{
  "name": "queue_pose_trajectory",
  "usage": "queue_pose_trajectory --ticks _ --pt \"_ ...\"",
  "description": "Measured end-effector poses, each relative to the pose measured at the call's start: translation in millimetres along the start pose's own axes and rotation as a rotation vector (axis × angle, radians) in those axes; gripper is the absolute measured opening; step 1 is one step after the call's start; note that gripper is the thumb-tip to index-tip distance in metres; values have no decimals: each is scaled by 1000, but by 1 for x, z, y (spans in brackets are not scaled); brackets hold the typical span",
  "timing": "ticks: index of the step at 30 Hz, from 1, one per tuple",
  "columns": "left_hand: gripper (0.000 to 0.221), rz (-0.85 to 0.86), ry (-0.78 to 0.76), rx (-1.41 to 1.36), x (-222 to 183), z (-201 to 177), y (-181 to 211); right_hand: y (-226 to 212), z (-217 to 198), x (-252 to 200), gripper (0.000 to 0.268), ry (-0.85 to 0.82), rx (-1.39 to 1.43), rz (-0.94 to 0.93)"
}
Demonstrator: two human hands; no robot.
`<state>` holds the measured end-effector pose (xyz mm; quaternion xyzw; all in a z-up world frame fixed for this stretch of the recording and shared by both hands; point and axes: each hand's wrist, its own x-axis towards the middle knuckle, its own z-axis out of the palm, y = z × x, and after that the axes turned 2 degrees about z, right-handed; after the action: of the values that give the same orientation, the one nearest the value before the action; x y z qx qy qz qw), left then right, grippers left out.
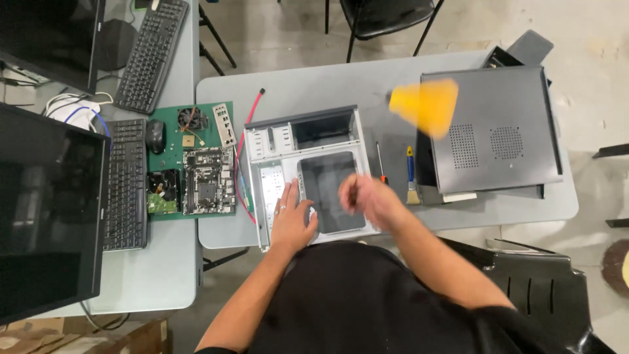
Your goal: Disassembling a computer case by removing internal brackets and cleaning components with a brush and screwdriver.
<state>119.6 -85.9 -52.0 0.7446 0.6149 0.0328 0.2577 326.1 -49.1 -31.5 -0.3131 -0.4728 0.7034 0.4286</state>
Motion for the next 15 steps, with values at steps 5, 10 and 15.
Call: queue_pose_trajectory --ticks 5,10,15 --pt "39 10 6 -24 2 7 -9 -4 34 -31 77 -185 884 309" --pt "36 49 105 42 3 15 -11 -1 47 -36 25 -65 348 325" --pt "28 105 467 -62 -3 46 -32 19 36 -38 24 -64 -922 329"
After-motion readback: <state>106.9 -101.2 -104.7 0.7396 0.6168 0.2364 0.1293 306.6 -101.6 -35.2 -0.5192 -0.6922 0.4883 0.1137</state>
